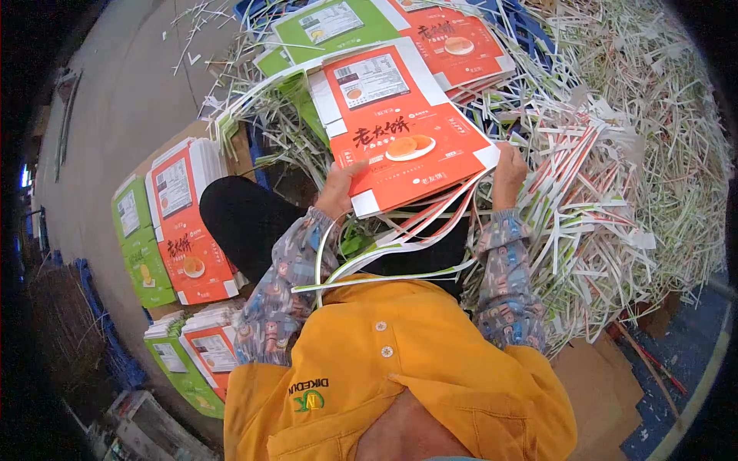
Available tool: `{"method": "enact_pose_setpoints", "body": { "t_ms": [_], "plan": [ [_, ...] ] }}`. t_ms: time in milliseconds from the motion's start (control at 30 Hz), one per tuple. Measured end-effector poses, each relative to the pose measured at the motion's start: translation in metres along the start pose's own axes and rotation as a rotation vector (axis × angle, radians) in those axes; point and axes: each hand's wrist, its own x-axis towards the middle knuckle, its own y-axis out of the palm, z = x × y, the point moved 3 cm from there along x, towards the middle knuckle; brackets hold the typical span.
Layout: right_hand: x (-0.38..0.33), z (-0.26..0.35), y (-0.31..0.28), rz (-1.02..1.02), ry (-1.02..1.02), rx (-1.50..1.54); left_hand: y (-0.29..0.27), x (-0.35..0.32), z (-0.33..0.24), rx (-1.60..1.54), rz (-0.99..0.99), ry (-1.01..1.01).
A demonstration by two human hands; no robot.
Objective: Sorting and stripping waste paper strips from cardboard food packaging boxes.
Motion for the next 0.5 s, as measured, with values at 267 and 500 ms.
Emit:
{"method": "enact_pose_setpoints", "body": {
  "t_ms": [267, 500],
  "plan": [
    [-0.031, 0.008, 0.012, 0.056, 0.151, 0.637, 0.005, 0.004, 0.004, -0.002, 0.003, 0.186],
    [-0.033, 0.009, 0.011, 0.120, 0.230, 0.549, 0.008, -0.002, -0.003, 0.077, 0.048, 0.231]
  ]
}}
